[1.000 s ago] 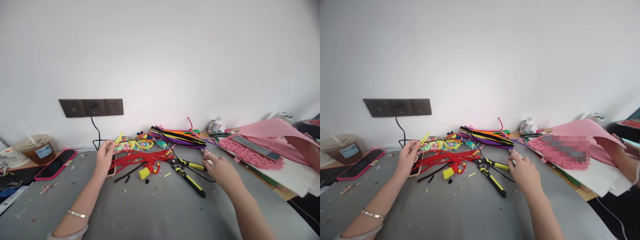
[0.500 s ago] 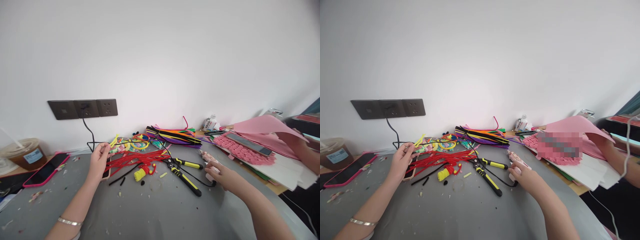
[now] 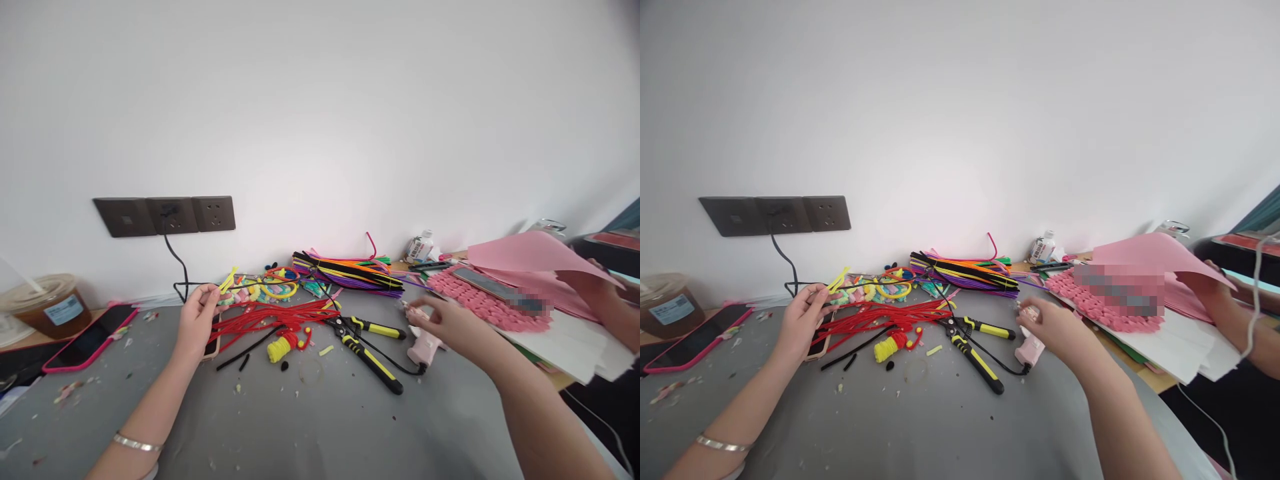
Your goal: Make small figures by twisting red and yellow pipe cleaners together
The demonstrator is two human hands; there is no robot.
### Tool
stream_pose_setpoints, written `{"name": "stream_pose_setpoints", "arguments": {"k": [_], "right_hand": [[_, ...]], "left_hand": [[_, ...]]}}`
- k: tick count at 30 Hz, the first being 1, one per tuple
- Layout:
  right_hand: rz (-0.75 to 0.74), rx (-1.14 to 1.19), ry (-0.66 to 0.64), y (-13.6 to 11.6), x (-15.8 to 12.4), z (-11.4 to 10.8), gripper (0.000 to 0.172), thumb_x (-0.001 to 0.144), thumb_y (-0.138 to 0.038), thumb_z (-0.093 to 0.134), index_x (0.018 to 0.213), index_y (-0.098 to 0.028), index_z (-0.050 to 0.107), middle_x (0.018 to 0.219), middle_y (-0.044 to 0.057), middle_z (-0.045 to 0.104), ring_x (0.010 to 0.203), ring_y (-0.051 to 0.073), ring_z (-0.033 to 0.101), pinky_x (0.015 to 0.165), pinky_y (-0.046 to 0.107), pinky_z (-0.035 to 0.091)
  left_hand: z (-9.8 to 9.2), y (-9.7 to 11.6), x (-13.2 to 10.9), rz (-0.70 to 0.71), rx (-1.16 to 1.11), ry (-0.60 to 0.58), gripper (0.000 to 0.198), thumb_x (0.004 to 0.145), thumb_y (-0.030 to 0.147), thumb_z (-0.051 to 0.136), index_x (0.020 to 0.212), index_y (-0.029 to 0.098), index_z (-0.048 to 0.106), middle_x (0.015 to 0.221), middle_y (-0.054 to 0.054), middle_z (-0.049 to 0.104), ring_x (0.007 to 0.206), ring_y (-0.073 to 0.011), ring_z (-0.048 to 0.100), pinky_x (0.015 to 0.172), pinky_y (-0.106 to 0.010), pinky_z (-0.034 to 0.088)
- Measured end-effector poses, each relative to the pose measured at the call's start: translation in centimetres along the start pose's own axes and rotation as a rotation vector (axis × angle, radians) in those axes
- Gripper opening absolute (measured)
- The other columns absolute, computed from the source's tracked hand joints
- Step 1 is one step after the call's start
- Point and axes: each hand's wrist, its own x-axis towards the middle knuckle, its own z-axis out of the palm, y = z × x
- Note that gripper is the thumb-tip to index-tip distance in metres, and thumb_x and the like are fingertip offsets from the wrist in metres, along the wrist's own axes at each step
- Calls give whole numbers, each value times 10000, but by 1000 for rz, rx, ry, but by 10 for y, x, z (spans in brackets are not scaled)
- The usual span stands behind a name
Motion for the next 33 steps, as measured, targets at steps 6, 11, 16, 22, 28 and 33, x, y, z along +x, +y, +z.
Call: {"name": "stream_pose_setpoints", "arguments": {"k": [6, 11, 16, 22, 28, 33], "right_hand": [[-145, -381, 62, -56, 65, 7, 567, 828, -274, 642, 1343, -143, 443, 1127, 187, 681, 1018, 316, 663, 718, 347, 485], [-186, -438, 78, -83, 102, 26, 393, 900, -77, 532, 1288, -125, 494, 1069, 198, 690, 1024, 290, 666, 787, 370, 500], [-206, -450, 99, -91, 125, 32, 329, 945, -310, 572, 1234, -155, 557, 1179, 95, 619, 1000, 221, 636, 845, 424, 542], [-164, -401, 68, -100, 117, 25, 339, 940, -202, 558, 1259, -92, 526, 1137, 163, 645, 1027, 263, 645, 843, 429, 524], [-231, -234, 16, -130, 55, 0, 334, 901, -237, 563, 1167, -34, 560, 1082, 257, 671, 1001, 333, 663, 750, 367, 493], [-576, 597, -481, -182, -22, 17, 407, 904, -508, 509, 1111, -171, 603, 666, 14, 666, 567, 151, 590, 514, 241, 416]], "left_hand": [[0, 2, 0, -25, -37, 32, 475, 627, 575, 754, 844, 193, 574, 724, -12, 637, 762, -208, 695, 628, -264, 560], [-1, 2, 0, -22, -36, 36, 494, 619, 590, 753, 851, 190, 578, 720, -6, 622, 753, -194, 674, 626, -258, 554], [0, 2, -1, -25, -31, 39, 505, 616, 592, 753, 859, 184, 580, 721, -4, 614, 740, -193, 667, 620, -265, 552], [1, 1, -2, -22, -40, 25, 472, 647, 574, 743, 863, 193, 568, 714, -7, 636, 757, -207, 691, 646, -281, 557], [4, 8, -6, 1, -62, 4, 417, 659, 540, 749, 822, 192, 585, 1164, -132, 683, 1017, -276, 672, 701, -300, 555], [11, 20, -13, -66, -284, -56, 367, 546, 422, 853, 680, 187, 605, 1374, -124, 572, 1184, -303, 578, 774, -330, 559]]}}
